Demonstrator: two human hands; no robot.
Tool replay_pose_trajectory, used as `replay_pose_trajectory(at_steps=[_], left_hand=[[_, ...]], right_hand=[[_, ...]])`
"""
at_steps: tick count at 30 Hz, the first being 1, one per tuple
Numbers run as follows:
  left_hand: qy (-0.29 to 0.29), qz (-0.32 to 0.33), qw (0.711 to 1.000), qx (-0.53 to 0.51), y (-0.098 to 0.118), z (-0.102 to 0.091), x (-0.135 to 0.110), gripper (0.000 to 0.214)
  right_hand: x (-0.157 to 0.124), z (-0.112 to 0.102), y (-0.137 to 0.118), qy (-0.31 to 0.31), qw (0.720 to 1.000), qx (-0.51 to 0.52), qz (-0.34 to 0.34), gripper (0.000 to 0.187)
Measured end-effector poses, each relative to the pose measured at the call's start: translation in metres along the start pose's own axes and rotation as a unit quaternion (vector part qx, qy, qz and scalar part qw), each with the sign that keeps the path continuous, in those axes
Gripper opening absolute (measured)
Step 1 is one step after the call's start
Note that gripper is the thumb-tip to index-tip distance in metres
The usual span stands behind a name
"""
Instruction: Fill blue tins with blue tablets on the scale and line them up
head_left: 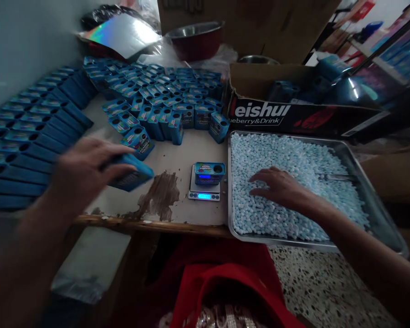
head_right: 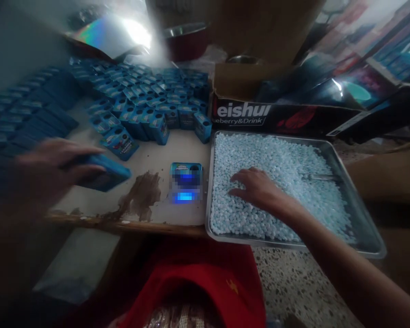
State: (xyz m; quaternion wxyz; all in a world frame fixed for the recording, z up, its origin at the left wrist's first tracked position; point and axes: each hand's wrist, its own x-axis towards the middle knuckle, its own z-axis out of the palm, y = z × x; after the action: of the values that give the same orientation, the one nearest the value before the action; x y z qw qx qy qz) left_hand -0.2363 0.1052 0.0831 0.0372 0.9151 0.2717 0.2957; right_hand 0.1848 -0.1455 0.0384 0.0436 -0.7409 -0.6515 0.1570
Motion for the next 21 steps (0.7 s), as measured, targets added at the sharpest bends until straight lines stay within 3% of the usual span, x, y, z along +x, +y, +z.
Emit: replay_pose_trajectory(at_steps=[4, 8, 11, 13, 15, 17, 19, 21], left_hand=[[-0.037, 0.097, 0.995, -0.009, 0.025, 0.053, -0.005, 0.045], [-0.048, 0.130, 0.990, -0.036, 0.040, 0.077, 0.008, 0.038], [-0.053, 0.127, 0.990, -0.039, 0.043, 0.077, 0.017, 0.035], [-0.039, 0.123, 0.991, -0.030, 0.047, 0.073, 0.019, 0.038], [-0.030, 0.110, 0.993, -0.024, 0.053, 0.066, 0.018, 0.042], [-0.028, 0.089, 0.995, -0.030, 0.058, 0.057, 0.014, 0.041], [-0.023, 0.069, 0.996, -0.044, 0.061, 0.048, 0.009, 0.041], [-0.014, 0.054, 0.997, -0.056, 0.060, 0.041, 0.004, 0.043]], right_hand=[[-0.017, 0.021, -0.010, 0.006, 0.998, -0.070, -0.008, 0.046], [-0.024, 0.022, -0.018, 0.084, 0.995, -0.048, -0.017, 0.042], [-0.009, 0.010, -0.036, 0.169, 0.985, 0.019, -0.032, 0.044], [0.013, 0.005, -0.054, 0.183, 0.979, 0.060, -0.073, 0.061], [0.039, 0.007, -0.071, 0.153, 0.978, 0.071, -0.121, 0.071], [0.062, 0.013, -0.082, 0.114, 0.980, 0.073, -0.144, 0.062], [0.077, 0.018, -0.086, 0.098, 0.983, 0.081, -0.133, 0.055], [0.081, 0.019, -0.084, 0.096, 0.985, 0.094, -0.113, 0.062]])
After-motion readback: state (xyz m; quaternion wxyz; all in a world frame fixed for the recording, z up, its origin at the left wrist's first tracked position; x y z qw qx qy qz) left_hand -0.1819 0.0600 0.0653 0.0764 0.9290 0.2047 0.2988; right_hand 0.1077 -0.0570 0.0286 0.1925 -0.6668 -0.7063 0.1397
